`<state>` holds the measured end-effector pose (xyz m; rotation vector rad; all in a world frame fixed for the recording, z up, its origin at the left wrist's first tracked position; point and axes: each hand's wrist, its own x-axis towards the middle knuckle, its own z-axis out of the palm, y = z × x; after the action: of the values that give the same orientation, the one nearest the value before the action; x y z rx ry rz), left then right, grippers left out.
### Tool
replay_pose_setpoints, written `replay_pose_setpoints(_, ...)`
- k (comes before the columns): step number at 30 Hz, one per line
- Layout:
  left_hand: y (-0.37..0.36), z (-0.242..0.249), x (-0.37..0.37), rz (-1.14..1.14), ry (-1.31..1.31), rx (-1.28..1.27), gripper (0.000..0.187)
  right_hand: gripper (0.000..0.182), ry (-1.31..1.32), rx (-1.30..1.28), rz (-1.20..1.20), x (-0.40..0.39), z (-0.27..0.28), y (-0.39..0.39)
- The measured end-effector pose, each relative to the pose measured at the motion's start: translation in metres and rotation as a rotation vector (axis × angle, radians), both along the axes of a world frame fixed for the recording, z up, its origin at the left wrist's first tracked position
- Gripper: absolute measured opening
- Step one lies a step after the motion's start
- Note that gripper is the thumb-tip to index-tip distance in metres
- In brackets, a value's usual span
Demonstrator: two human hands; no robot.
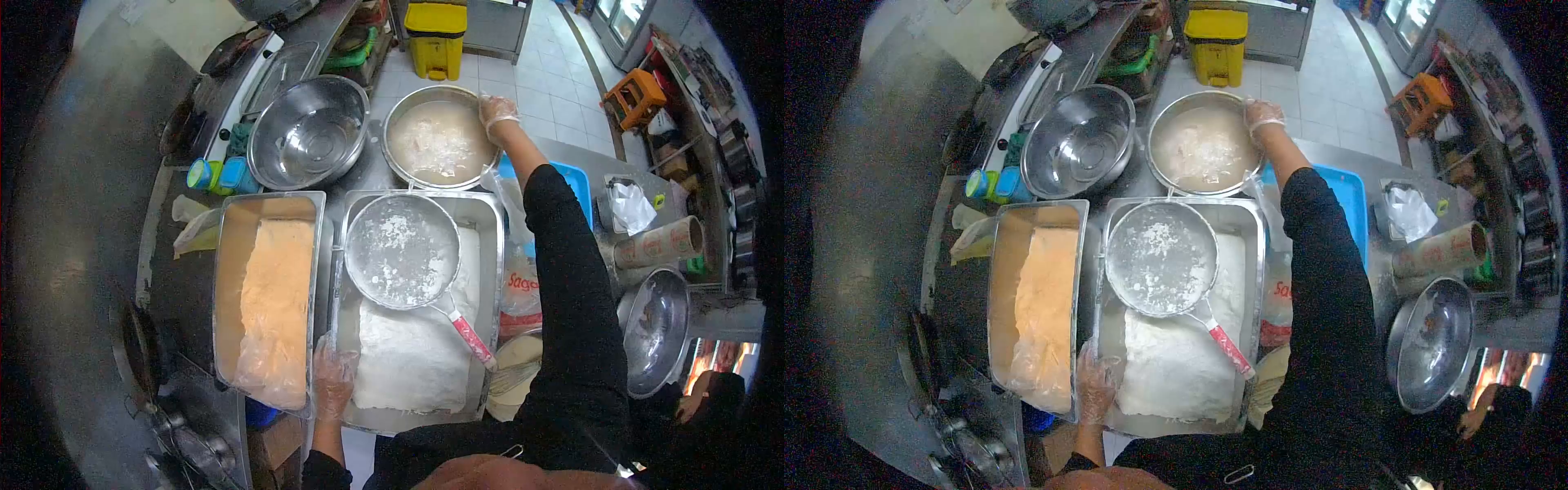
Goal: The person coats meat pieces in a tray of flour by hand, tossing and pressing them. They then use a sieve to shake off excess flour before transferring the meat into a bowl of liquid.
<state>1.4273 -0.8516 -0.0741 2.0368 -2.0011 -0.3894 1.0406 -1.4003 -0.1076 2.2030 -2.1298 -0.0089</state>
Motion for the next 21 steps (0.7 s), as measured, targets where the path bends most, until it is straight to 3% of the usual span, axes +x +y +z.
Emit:
replay_pose_setpoints(3, -0.001, 0.001, 0.002, -0.012, 0.006, 0.013, 0.025, 0.031, 0.048, 0.057, 0.029, -0.001, 0.020, 0.015)
replay_pose_setpoints(9, -0.001, 0.000, 0.004, -0.019, 0.008, 0.000, 0.028, 0.038, -0.093, -0.135, 0.095, -0.025, -0.001, 0.004)
replay_pose_setpoints(12, 0.000, 0.000, 0.004, -0.017, -0.004, 0.000, 0.028, 0.043, -0.098, -0.084, 0.114, -0.028, 0.016, 0.007)
replay_pose_setpoints(15, 0.001, -0.002, 0.005, -0.026, -0.005, -0.017, 0.028, 0.047, -0.205, -0.117, 0.100, -0.044, -0.005, -0.018)
replay_pose_setpoints(18, 0.000, -0.001, 0.004, -0.034, -0.016, -0.034, 0.028, 0.043, -0.234, -0.044, 0.266, -0.064, -0.027, -0.044)
replay_pose_setpoints(21, 0.001, 0.001, 0.002, -0.027, -0.015, -0.025, 0.029, 0.036, -0.138, 0.209, 0.153, -0.061, -0.045, -0.068)
